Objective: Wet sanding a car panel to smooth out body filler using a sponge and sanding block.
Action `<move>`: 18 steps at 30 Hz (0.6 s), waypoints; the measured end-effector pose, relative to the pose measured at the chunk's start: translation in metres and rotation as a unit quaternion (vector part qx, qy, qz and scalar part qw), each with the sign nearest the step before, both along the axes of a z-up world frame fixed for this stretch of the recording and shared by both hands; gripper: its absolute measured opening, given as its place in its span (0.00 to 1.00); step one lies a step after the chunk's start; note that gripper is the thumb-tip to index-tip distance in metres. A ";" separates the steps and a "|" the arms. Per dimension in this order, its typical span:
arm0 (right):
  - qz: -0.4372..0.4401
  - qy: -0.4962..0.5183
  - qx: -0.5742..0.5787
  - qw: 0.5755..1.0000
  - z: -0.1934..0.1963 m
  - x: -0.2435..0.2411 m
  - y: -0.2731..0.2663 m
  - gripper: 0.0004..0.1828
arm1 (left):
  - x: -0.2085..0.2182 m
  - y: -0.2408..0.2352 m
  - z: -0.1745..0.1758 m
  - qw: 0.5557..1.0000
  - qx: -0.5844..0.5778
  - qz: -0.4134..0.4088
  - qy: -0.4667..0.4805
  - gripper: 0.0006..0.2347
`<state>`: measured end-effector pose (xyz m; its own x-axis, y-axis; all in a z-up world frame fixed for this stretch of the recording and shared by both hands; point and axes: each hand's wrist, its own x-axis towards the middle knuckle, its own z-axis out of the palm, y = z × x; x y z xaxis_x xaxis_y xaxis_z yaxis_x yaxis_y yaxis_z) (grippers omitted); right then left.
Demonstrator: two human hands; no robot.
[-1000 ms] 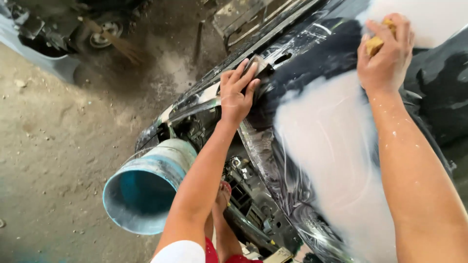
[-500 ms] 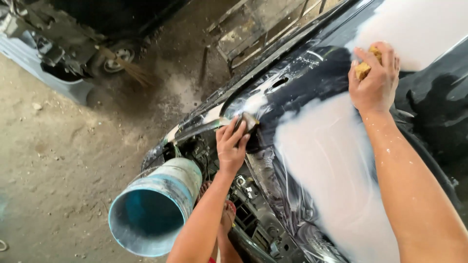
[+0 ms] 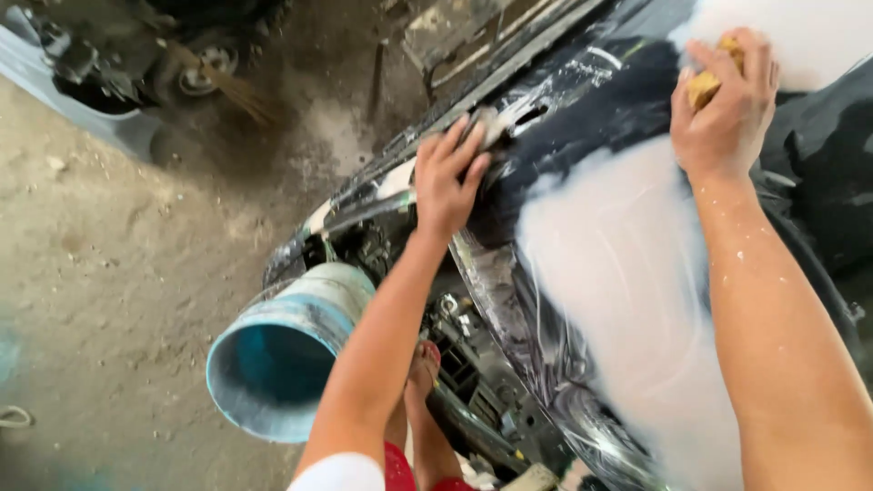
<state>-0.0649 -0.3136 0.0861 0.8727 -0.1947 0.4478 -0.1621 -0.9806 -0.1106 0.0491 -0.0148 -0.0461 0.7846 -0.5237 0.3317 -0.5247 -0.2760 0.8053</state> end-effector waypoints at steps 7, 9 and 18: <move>-0.025 0.027 0.027 0.999 -0.011 -0.004 -0.002 0.13 | -0.035 0.031 -0.012 0.997 0.053 0.045 0.033 0.16; -0.011 0.006 0.013 1.000 -0.006 -0.003 -0.001 0.12 | -0.014 -0.005 -0.011 0.994 -0.017 0.099 0.054 0.14; -0.044 0.025 0.027 0.998 -0.007 -0.005 0.002 0.11 | -0.043 0.037 0.011 0.987 0.033 0.102 0.122 0.15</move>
<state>-0.0697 -0.3115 0.0793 0.8723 -0.2940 0.3907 -0.2536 -0.9552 -0.1527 0.0058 0.0223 -0.0350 0.9282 -0.3610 0.0904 -0.2457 -0.4119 0.8775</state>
